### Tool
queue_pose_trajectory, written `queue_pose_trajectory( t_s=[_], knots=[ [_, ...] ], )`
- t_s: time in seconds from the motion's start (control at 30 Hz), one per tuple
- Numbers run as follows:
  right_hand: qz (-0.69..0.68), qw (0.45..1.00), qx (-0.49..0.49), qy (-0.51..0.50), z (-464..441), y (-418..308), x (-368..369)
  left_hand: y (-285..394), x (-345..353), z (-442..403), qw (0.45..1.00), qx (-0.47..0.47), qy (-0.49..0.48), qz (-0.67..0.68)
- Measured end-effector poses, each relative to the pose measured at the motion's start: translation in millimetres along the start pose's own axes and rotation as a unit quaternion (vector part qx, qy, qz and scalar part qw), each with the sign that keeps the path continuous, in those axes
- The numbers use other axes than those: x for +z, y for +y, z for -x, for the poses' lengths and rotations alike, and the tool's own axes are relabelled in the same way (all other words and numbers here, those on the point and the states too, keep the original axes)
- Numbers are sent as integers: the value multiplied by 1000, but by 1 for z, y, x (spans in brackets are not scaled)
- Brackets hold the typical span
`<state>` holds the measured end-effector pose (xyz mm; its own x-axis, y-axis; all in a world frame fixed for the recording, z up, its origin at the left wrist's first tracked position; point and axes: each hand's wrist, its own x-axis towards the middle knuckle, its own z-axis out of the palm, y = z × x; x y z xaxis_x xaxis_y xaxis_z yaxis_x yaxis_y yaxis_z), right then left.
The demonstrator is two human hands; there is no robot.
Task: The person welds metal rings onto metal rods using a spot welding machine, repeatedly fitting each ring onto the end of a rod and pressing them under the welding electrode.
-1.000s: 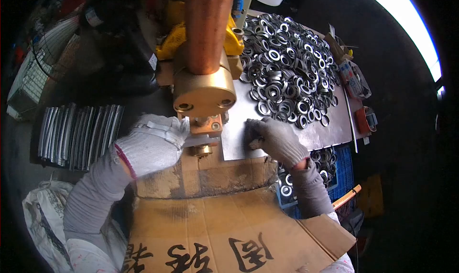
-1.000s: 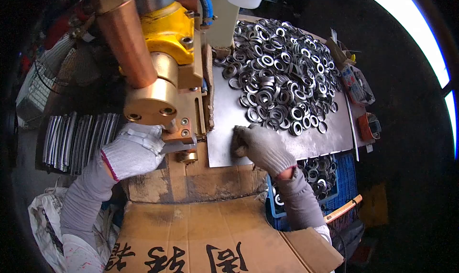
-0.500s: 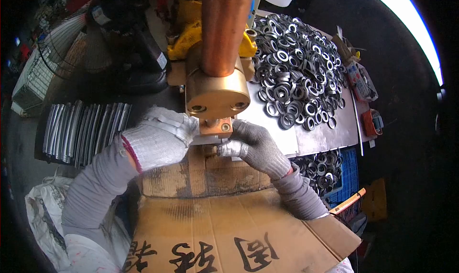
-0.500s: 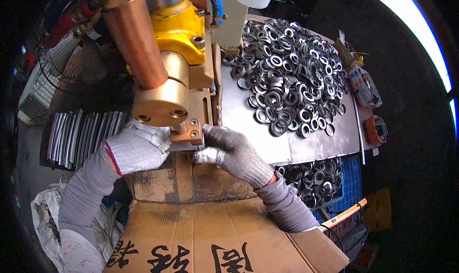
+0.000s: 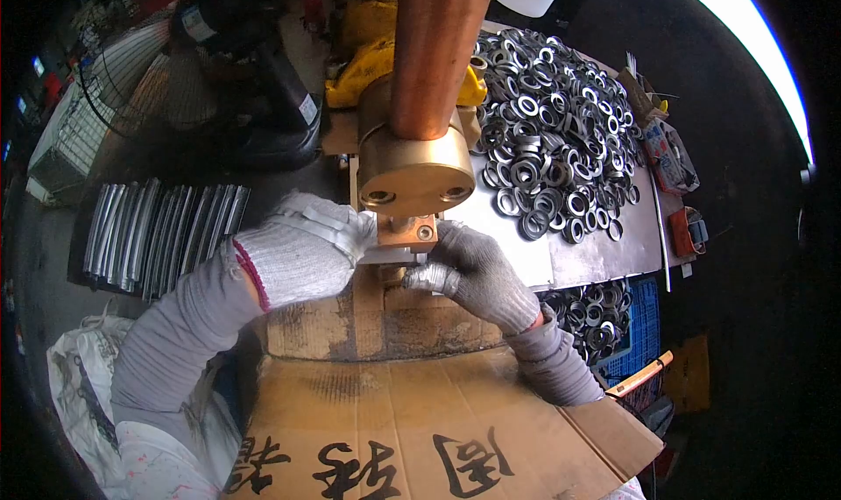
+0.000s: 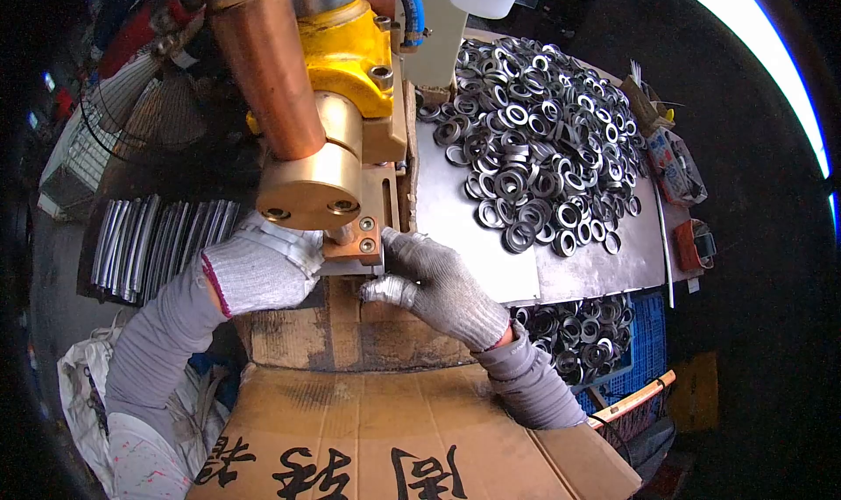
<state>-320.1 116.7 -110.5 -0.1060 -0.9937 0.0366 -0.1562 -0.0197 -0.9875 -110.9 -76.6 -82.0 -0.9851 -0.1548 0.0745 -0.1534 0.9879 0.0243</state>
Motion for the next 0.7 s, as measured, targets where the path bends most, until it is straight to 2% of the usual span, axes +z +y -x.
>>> queue_pose_trajectory(
  t_s=[0.13, 0.2, 0.23, 0.3, 0.4, 0.5, 0.57, 0.63, 0.7],
  knots=[
    [25, 1000, -1, 3, 1, -6, 1, 5, -11, -3, 999, -9, -32, -6],
    [76, 997, 30, 6, 1, -6, 0, 4, -11, -3, 998, -25, -56, 7],
    [75, 997, 30, 5, 1, -5, 0, 0, -6, -1, 997, 5, -67, -35],
    [117, 993, 5, 15, 1, -3, 0, -2, -2, 1, 993, 36, -79, -77],
    [97, 994, -36, 33, 2, 10, 2, 1, -16, -1, 996, 33, -79, -35],
    [151, 988, -27, 34, 1, -8, -3, -5, -39, -9, 983, -27, -152, 97],
    [151, 988, -18, 24, 1, -8, -3, -26, -39, -7, 927, -76, -183, 317],
    [156, 988, -11, 15, 0, -9, -4, -31, -35, -4, 926, -93, -198, 308],
    [234, 971, -39, 29, 1, -7, -3, -31, -37, -6, 924, -102, -217, 299]
  ],
)
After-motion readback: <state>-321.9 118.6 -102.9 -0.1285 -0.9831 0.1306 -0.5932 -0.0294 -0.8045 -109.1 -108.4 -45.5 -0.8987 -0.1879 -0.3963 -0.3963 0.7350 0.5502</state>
